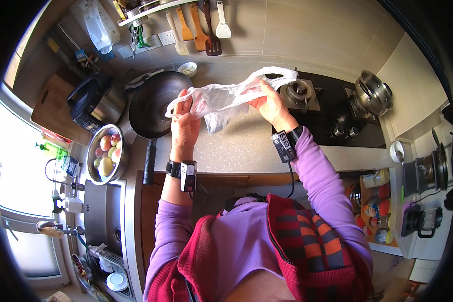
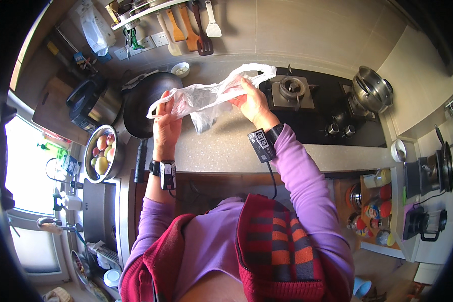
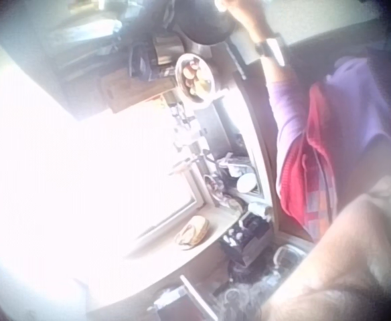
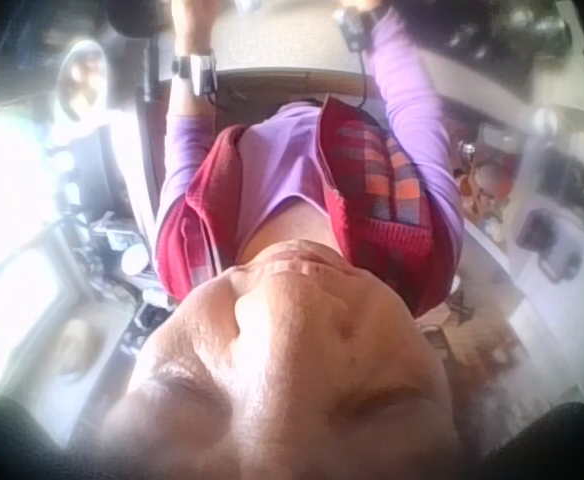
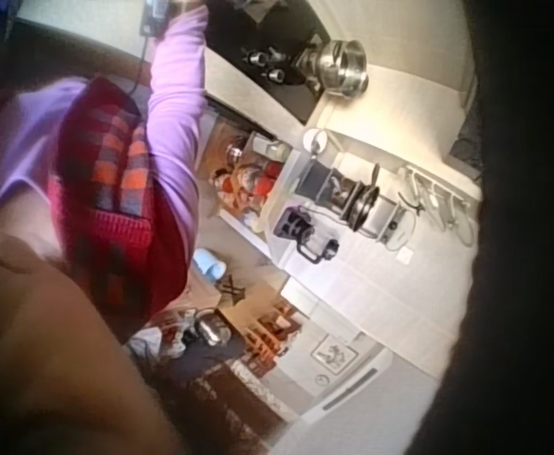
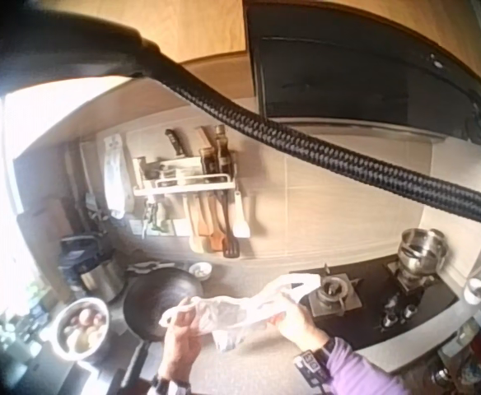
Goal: The person retrieves a bag of rice from a drawer, pours it into a bowl, and washes the rice at the sink using a ladle to stir and drain the water. They repeat the rinsing process, then place the bowl on the counter and move a wok and frying pan on the stove.
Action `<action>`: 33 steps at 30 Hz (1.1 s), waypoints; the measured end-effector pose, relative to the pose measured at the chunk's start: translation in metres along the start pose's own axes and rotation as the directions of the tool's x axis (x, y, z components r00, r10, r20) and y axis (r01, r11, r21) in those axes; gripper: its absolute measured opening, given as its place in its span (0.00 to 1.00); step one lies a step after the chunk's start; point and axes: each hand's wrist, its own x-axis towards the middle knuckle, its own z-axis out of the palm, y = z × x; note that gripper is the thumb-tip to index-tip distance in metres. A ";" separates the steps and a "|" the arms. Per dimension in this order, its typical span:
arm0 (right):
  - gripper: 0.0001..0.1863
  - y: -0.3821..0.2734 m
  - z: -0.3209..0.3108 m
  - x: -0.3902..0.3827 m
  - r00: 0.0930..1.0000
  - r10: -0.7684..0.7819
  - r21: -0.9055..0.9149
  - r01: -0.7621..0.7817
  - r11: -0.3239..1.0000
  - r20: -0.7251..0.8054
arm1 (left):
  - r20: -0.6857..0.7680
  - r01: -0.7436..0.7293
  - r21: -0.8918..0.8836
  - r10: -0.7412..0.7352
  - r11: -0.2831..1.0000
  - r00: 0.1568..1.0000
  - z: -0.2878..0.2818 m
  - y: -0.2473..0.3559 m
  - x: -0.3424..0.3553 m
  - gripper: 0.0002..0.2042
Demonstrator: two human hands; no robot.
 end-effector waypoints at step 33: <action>0.08 0.014 0.014 -0.022 0.939 -0.334 -0.854 -0.106 -0.509 0.083 | -0.270 0.210 0.335 -0.120 0.919 0.955 -0.020 0.001 -0.055 0.31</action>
